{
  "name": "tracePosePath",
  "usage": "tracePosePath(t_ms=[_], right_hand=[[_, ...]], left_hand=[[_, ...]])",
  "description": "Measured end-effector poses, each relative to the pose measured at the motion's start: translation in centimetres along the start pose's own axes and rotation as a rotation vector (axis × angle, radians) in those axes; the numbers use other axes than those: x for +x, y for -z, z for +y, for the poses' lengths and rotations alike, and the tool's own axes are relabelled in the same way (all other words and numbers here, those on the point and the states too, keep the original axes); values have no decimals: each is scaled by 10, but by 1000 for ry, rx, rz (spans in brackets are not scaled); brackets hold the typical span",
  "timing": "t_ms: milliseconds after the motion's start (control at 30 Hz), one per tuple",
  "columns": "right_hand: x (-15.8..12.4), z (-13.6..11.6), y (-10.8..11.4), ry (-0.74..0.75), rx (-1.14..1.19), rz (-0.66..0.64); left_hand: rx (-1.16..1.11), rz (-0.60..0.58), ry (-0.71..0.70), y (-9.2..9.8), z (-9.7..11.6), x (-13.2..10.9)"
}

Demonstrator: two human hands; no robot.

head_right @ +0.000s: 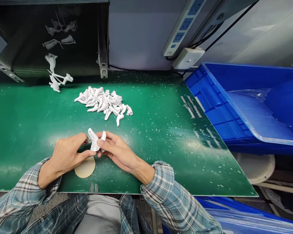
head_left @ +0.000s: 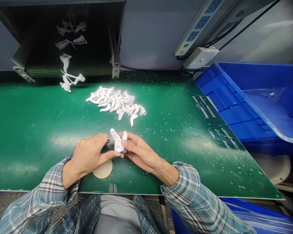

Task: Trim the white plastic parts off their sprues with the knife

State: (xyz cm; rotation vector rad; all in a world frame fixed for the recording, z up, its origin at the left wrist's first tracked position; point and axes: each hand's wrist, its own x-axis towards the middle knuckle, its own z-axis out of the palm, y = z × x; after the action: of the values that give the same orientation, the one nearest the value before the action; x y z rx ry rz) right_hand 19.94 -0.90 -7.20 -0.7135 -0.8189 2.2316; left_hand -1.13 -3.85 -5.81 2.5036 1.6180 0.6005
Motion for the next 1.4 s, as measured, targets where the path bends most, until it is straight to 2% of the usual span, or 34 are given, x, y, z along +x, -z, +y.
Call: tracePosePath(t_ms=[300,433,500,533,600,667,767,800,900,967,1067,1167,1200,1267,1333,1400], right_hand=[[-2,-5,-6,29,-82,-4],[-1,-4,-5,42,-86,16],[0,-3,-2,51,-66,27],[0,-3,-1,53,-45,32],[1,-5,0,55,21,45],[2,-7,1,53,98,52],[4,-9,1,56,160,95],[4,-9,1,60,164,120],[6,-8,3,72,146,197],[8,-7,5,77,136,225],[11,-4,9,96,109,257],[13,0,9,90,50,257],[13,1,9,74,33,241],[12,3,6,51,4,209],[11,3,4,66,-49,204],[10,3,3,114,-166,223]], left_hand=[[-331,-252,47,10,-4,7],[-577,-390,99,11,-5,6],[-679,-387,154,12,-9,7],[-691,-343,190,13,-12,8],[-623,-206,259,14,-21,14],[-439,-108,308,11,-35,26],[-78,-84,334,-2,-59,52],[-19,-78,339,-8,-67,62],[29,-73,308,-25,-83,86],[34,-69,266,-30,-85,93],[43,-19,212,-27,-74,83],[52,34,129,-17,-46,52],[62,50,67,-15,-34,40],[158,118,-198,-12,-12,21],[205,186,-384,-12,4,9],[125,208,-446,-11,12,6]])
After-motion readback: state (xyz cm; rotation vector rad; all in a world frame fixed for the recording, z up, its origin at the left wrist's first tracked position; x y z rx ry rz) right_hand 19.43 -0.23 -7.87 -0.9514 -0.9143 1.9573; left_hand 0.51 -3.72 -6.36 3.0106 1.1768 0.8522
